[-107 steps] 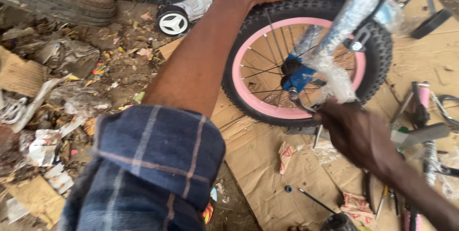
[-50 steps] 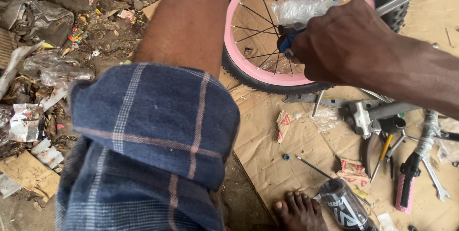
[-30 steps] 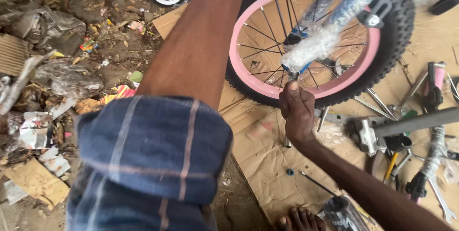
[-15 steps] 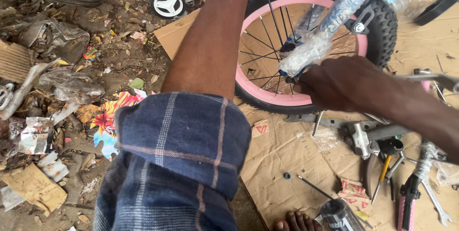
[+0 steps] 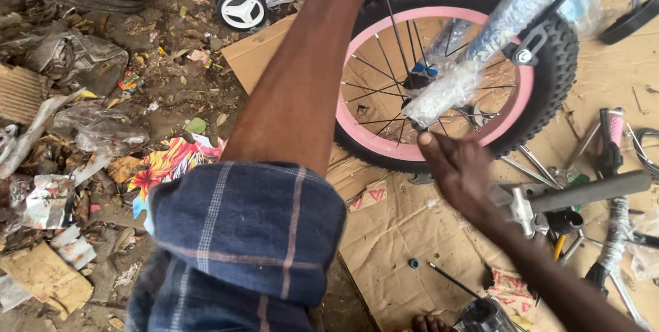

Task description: The person attaches a pink-rimmed front wheel to a blue bicycle frame. They use a wrench to tighten the axle nuts and spin the wheel to check alignment.

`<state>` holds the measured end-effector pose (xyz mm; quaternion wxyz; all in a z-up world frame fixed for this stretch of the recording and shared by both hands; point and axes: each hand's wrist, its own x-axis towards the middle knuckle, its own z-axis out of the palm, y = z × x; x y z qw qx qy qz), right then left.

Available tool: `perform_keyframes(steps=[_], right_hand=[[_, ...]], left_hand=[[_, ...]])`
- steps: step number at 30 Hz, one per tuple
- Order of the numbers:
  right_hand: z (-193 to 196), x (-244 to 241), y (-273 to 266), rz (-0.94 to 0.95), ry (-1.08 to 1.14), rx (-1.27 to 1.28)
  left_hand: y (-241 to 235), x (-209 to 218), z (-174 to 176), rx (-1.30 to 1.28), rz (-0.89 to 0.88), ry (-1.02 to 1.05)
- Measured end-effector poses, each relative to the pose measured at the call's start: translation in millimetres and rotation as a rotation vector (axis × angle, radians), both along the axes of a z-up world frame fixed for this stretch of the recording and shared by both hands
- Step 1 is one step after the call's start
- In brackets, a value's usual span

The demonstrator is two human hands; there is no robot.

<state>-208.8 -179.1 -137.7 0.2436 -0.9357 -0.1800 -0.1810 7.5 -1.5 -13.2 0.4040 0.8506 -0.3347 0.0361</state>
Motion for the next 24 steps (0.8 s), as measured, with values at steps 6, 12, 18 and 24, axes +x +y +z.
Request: perform_keyframes(steps=[6,12,18,24], right_hand=[[-21,-13,9,-0.033,0.493,0.635],[53,-22,0,0.058,0.466,-0.019],[119,27,8,0.113,0.479,-0.869],[125,49,19,0.256,0.369,-0.948]], left_hand=[[2,0,-1,-0.096,-0.057,-0.052],[1,-3,-2,-0.152,-0.028,0.087],[0,1,-10,-0.143,0.041,0.025],[-1,1,-14,-0.141,0.032,-0.028]])
